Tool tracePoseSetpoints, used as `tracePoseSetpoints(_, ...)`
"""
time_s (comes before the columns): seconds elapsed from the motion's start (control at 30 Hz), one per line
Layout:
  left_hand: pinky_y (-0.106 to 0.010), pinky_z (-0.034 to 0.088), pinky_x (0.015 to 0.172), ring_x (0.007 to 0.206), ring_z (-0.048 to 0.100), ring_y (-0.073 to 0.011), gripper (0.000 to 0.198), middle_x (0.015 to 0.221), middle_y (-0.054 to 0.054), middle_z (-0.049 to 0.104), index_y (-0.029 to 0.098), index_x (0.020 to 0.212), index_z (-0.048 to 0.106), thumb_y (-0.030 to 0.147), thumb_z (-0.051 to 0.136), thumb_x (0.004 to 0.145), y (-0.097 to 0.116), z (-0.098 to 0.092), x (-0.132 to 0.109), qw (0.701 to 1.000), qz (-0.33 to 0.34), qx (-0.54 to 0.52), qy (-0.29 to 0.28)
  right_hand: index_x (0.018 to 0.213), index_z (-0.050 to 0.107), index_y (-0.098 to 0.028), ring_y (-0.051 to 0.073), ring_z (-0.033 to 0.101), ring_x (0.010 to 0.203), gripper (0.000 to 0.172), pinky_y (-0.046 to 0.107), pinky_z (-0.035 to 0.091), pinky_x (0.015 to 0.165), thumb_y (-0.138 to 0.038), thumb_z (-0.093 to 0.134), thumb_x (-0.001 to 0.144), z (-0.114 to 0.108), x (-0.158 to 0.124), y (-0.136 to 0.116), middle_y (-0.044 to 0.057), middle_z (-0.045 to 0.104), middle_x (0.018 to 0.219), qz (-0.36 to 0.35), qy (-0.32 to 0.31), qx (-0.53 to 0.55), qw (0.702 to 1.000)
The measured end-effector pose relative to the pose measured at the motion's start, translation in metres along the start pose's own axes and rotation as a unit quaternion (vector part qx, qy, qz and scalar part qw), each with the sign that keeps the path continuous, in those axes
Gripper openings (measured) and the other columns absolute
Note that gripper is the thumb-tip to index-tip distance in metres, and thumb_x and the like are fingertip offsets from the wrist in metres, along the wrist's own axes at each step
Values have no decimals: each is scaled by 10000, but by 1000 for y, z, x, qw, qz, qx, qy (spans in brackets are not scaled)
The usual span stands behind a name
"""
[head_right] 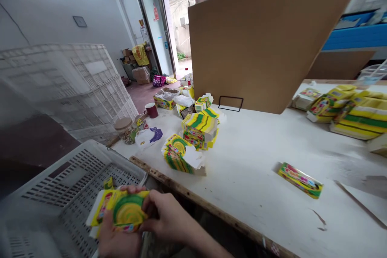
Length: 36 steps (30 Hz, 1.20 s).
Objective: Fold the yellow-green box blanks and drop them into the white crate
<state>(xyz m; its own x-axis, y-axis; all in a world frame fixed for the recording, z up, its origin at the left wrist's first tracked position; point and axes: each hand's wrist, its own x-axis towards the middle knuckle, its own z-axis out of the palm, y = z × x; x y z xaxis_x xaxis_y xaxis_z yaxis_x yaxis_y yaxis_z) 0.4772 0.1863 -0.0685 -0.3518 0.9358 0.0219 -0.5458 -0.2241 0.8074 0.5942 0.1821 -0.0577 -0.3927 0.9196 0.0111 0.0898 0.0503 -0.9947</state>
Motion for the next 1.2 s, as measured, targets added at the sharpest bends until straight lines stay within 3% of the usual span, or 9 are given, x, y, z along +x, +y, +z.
tracePoseSetpoints(0.17,-198,490,574,593,456,-96,515,672,41,445,209,743,537,680,702,619,8,5,9,994,-34,-76,65,1015,527,-201,112,450,726,605,216,364,660,-53,837,517,32,-2,17,-75,524,780,-30,79,137,987)
tracePoseSetpoints(0.27,-241,538,634,687,572,-146,691,754,16,583,229,859,608,799,707,480,-2,-10,7,997,-46,-15,51,975,612,-181,116,482,702,425,220,364,627,-32,761,606,21,1,17,-59,564,755,-26,97,93,991)
tracePoseSetpoints(0.43,-219,543,740,822,665,-158,418,884,-12,710,202,967,662,437,817,658,-9,-39,5,988,-15,152,32,842,709,-166,153,599,748,122,248,435,686,-84,646,778,-11,-1,13,13,693,800,-67,148,-13,987)
tracePoseSetpoints(0.57,-286,531,904,1028,655,-213,443,1096,-59,702,218,1115,633,470,723,761,16,-60,21,974,17,217,-66,913,720,-196,170,584,779,168,276,439,704,-100,597,851,-34,-9,7,37,698,826,-184,189,-174,949)
tracePoseSetpoints(0.7,-412,391,1103,1327,448,-304,901,1432,-86,498,281,1375,436,463,842,592,43,-62,29,896,86,380,-213,970,699,-260,186,528,853,199,345,408,848,-176,520,942,-37,-15,-4,14,701,852,-292,153,-365,871)
tracePoseSetpoints(0.8,-457,441,1047,1233,533,-329,863,1339,-119,569,217,1331,466,381,846,574,40,-48,22,805,26,503,-312,1092,653,-323,185,537,1020,189,401,291,1086,-267,545,946,-24,-19,-6,-10,694,1019,-332,113,-385,854)
tracePoseSetpoints(0.97,-437,525,873,1071,627,-327,665,1170,-160,646,141,1285,431,464,650,747,8,-35,-1,803,66,540,-243,1504,225,-197,283,263,1420,722,478,247,1163,-394,576,904,-11,-16,6,158,310,1531,-207,280,-150,925)
tracePoseSetpoints(1.07,-452,513,870,1056,637,-345,702,1167,-173,645,154,1309,417,448,667,723,-7,-37,-13,811,118,536,-203,1428,387,-158,283,470,1300,587,471,373,1095,-331,537,887,-9,-9,11,151,494,1418,-42,170,82,981)
tracePoseSetpoints(1.2,-413,535,760,914,673,-320,557,1051,-140,681,197,1202,507,336,676,689,-9,-33,-17,807,147,528,-220,1297,556,-169,285,623,1091,560,444,483,976,-303,667,765,-6,-4,14,102,672,1167,62,96,213,970)
